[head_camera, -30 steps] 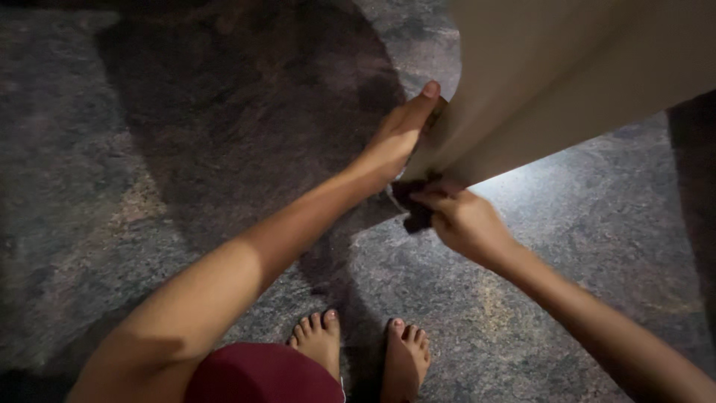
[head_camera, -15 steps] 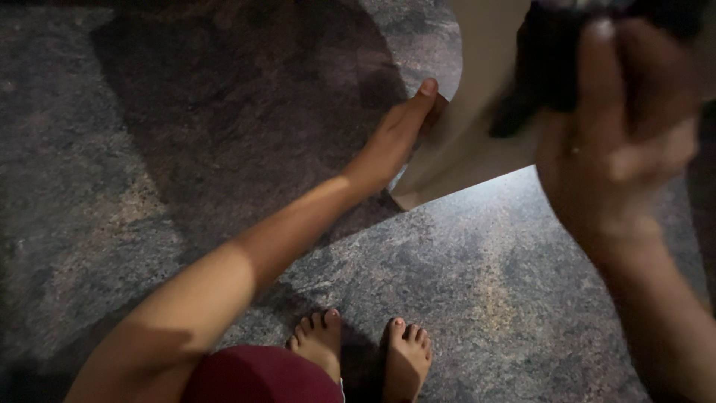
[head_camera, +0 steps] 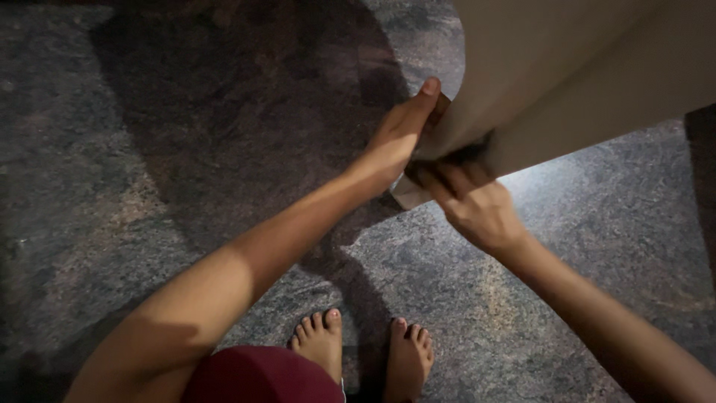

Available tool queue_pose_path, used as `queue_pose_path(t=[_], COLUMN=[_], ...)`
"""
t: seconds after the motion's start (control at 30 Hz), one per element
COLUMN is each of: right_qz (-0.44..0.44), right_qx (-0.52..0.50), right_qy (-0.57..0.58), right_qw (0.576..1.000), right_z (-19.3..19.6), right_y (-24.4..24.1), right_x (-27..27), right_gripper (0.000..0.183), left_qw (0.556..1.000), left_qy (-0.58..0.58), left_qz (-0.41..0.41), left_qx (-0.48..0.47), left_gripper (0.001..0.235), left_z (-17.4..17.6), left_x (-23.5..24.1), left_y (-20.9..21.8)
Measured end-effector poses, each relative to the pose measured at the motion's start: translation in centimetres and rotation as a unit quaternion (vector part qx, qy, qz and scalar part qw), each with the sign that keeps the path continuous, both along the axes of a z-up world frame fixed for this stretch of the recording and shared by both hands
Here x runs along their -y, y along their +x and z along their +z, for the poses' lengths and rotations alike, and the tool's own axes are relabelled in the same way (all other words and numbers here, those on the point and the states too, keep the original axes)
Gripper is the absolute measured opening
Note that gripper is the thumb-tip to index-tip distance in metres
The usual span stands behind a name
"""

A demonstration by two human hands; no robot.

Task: The person scrubs a white plastic chair with a dark cloth. They clean the legs, the underside of the seat, and the top surface of the seat, moving around the chair to reach different areas.

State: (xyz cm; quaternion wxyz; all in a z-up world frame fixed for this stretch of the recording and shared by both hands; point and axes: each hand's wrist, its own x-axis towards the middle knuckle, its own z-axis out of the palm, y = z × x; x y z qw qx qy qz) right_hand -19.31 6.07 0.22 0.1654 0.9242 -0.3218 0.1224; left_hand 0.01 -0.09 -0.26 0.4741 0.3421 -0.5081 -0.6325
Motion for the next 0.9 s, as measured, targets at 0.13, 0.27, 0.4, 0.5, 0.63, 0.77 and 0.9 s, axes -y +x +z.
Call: queue_pose_path(t=[0.13, 0.27, 0.4, 0.5, 0.63, 0.77, 0.9], right_qz=[0.029, 0.063, 0.096, 0.059, -0.048, -0.14, -0.192], right_qx=[-0.131, -0.192, -0.264, -0.213, -0.187, -0.005, 0.149], right_qy=[0.019, 0.086, 0.019, 0.076, 0.345, 0.379, 0.364], right_qw=[0.991, 0.976, 0.96, 0.972, 0.919, 0.915, 0.899], right_z=[-6.0, -12.7, -16.8, -18.7, -16.7, -7.9, 2.6], right_y=[-0.4, -0.9, -1.4, -1.4, -3.1, -2.9, -1.4], right_x=[0.5, 1.2, 1.7, 1.4, 0.4, -1.2, -1.8], right_gripper=[0.055, 0.056, 0.05, 0.05, 0.041, 0.04, 0.04], left_qw=[0.999, 1.0, 1.0, 1.0, 0.998, 0.999, 1.0], left_qy=[-0.001, -0.005, -0.007, 0.006, 0.02, 0.005, 0.013], left_qz=[0.013, 0.009, 0.003, 0.006, 0.014, 0.007, -0.007], left_qx=[0.035, 0.002, -0.007, 0.015, 0.053, 0.031, -0.023], left_gripper=[0.071, 0.073, 0.076, 0.076, 0.079, 0.076, 0.073], left_z=[0.1, 0.0, 0.0, 0.1, 0.1, -0.4, -0.5], left_x=[-0.1, 0.0, 0.0, 0.1, 0.0, 0.3, 0.6], left_y=[0.0, -0.1, 0.0, 0.0, 0.1, -0.1, -0.4])
